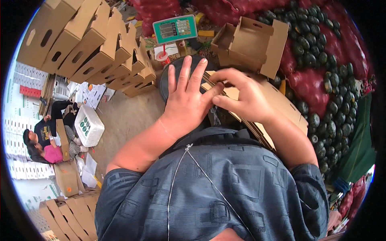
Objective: The person assembles cardboard boxes by hand, folding the flaps and stacking them in a tall pile.
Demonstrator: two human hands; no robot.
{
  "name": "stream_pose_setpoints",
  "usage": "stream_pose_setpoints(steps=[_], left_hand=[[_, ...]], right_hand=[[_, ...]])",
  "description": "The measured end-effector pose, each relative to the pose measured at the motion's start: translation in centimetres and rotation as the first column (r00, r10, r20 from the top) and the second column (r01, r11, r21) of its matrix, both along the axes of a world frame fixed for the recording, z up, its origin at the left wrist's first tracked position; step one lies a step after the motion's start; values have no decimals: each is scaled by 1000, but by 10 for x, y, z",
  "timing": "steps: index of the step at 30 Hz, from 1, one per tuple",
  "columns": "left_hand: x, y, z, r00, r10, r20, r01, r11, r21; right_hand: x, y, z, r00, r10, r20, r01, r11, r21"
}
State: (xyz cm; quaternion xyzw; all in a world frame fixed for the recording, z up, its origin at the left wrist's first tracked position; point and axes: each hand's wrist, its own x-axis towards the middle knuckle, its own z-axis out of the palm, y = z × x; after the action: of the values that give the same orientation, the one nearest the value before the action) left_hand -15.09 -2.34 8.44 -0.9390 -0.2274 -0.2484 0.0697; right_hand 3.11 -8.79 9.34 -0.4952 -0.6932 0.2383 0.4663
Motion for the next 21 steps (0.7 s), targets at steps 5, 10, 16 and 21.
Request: stream_pose_setpoints(steps=[5, 10, 16, 21], left_hand=[[6, -1, 0, 993, -71, -94, 77, 995, 57], [7, -4, -3, 979, -119, -164, 132, 989, 69], [15, -2, -5, 964, -179, -196, 181, 983, -9], [12, -1, -1, 907, -362, -214, 270, 892, -363]], right_hand=[[3, -3, -1, 951, 122, -284, -222, 909, -352], [6, -6, -2, 945, 224, -239, -292, 906, -307], [10, -10, -8, 960, 193, -202, -256, 896, -363], [15, -22, -18, 962, 259, -90, -273, 933, -234]])
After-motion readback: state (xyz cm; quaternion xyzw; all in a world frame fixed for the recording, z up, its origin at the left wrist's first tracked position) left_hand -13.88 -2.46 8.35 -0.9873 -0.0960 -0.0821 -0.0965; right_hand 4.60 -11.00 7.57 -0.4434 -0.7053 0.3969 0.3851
